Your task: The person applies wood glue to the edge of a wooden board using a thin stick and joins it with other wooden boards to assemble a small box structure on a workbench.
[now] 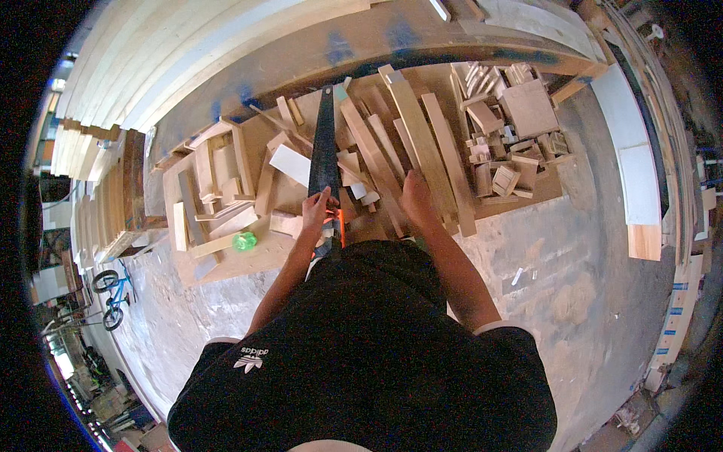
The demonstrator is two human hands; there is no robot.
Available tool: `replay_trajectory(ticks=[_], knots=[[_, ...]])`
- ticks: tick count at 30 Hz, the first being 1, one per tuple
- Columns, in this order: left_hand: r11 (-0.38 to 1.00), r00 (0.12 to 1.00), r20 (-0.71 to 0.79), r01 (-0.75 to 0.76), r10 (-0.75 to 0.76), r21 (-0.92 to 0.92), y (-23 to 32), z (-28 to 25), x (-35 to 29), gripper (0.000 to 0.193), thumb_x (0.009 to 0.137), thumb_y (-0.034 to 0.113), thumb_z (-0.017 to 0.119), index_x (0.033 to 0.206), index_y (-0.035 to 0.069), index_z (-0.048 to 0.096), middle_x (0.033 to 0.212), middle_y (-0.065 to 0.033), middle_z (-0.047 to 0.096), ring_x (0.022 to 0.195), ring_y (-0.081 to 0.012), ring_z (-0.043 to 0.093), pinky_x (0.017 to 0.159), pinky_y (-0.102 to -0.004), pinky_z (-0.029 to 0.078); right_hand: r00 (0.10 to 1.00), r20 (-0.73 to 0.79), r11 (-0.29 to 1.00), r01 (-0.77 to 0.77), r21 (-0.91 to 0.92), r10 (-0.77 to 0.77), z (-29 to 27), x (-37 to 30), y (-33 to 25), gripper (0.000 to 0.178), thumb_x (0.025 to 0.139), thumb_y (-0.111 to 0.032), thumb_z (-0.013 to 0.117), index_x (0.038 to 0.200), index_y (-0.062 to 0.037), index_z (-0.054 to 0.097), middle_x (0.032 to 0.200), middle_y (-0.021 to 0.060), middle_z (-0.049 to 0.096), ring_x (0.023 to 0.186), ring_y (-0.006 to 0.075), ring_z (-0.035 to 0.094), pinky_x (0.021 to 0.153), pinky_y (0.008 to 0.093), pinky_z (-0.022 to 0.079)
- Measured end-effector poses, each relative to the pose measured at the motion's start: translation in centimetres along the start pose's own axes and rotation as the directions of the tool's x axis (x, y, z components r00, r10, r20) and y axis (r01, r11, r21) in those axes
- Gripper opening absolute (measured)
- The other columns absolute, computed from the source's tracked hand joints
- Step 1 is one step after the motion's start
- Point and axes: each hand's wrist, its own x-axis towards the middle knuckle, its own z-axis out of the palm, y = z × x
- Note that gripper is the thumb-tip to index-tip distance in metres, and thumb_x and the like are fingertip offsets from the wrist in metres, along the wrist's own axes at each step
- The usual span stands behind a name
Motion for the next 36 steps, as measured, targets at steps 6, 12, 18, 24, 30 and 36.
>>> replay_trajectory(ticks=[6,12,18,24,30,36], knots=[[0.999,0.999,-0.013,-0.030,0.030,-0.027,0.2,-0.7,0.4,0.043,0.095,0.038,0.055,0.073,0.000,0.060,0.067,-0.0072,0.062,0.052,-0.0128,0.060,0.046,-0.0279,0.051,0.994,0.043,0.966,-0.108,0.234,0.100,-4.4,0.9,-1.9,0.025,0.081,-0.011,0.062,0.101,0.0046,0.063,0.092,0.0240,0.064,0.092,0.0370,0.063,0.078,0.0411,0.049],[0.998,1.000,-0.001,-0.013,0.013,-0.054,-0.5,-0.8,1.1,0.042,0.095,0.038,0.055,0.078,0.000,0.060,0.069,-0.0076,0.061,0.052,-0.0129,0.060,0.047,-0.0280,0.051,0.960,0.155,0.496,-0.255,0.830,0.234,-7.0,0.8,0.6,0.035,0.093,-0.029,0.052,0.102,0.0038,0.061,0.076,0.0113,0.061,0.072,0.0223,0.063,0.062,0.0365,0.052],[0.993,0.997,0.018,-0.078,0.080,-0.084,-0.8,0.1,0.6,0.024,0.095,0.022,0.055,0.102,0.000,0.057,0.081,-0.0083,0.063,0.052,-0.0142,0.060,0.046,-0.0292,0.051,0.895,0.222,0.380,-0.373,0.847,0.386,-6.7,-0.8,-0.9,0.038,0.096,-0.033,0.048,0.104,0.0031,0.060,0.072,0.0111,0.061,0.071,0.0223,0.063,0.059,0.0387,0.054],[0.997,0.995,0.076,-0.054,0.058,-0.058,-2.0,-0.1,-0.1,0.020,0.093,0.014,0.056,0.106,-0.001,0.056,0.084,-0.0089,0.064,0.052,-0.0144,0.060,0.046,-0.0277,0.051,0.961,-0.219,0.983,-0.149,0.103,0.169,-5.4,-2.0,-0.7,0.026,0.091,-0.026,0.054,0.107,-0.0067,0.058,0.093,0.0168,0.067,0.083,0.0367,0.064,0.070,0.0440,0.051],[1.000,0.998,0.069,-0.003,0.003,-0.001,-2.4,-0.7,-1.5,0.020,0.092,0.014,0.055,0.106,-0.001,0.057,0.084,-0.0079,0.064,0.052,-0.0118,0.059,0.046,-0.0255,0.051,0.952,-0.293,0.966,-0.153,-0.207,0.088,-6.4,-1.9,-2.3,0.032,0.080,-0.011,0.063,0.112,-0.0080,0.057,0.114,0.0145,0.055,0.107,0.0334,0.053,0.081,0.0474,0.045],[1.000,0.994,0.106,-0.016,0.015,0.010,-2.6,-0.7,-2.4,0.020,0.092,0.014,0.055,0.106,-0.001,0.057,0.083,-0.0066,0.064,0.054,-0.0107,0.059,0.047,-0.0251,0.051,0.961,-0.212,0.928,0.094,-0.360,-0.179,-3.8,2.3,-3.7,0.025,0.079,-0.012,0.063,0.104,-0.0107,0.066,0.114,0.0102,0.052,0.106,0.0296,0.049,0.085,0.0465,0.037]])
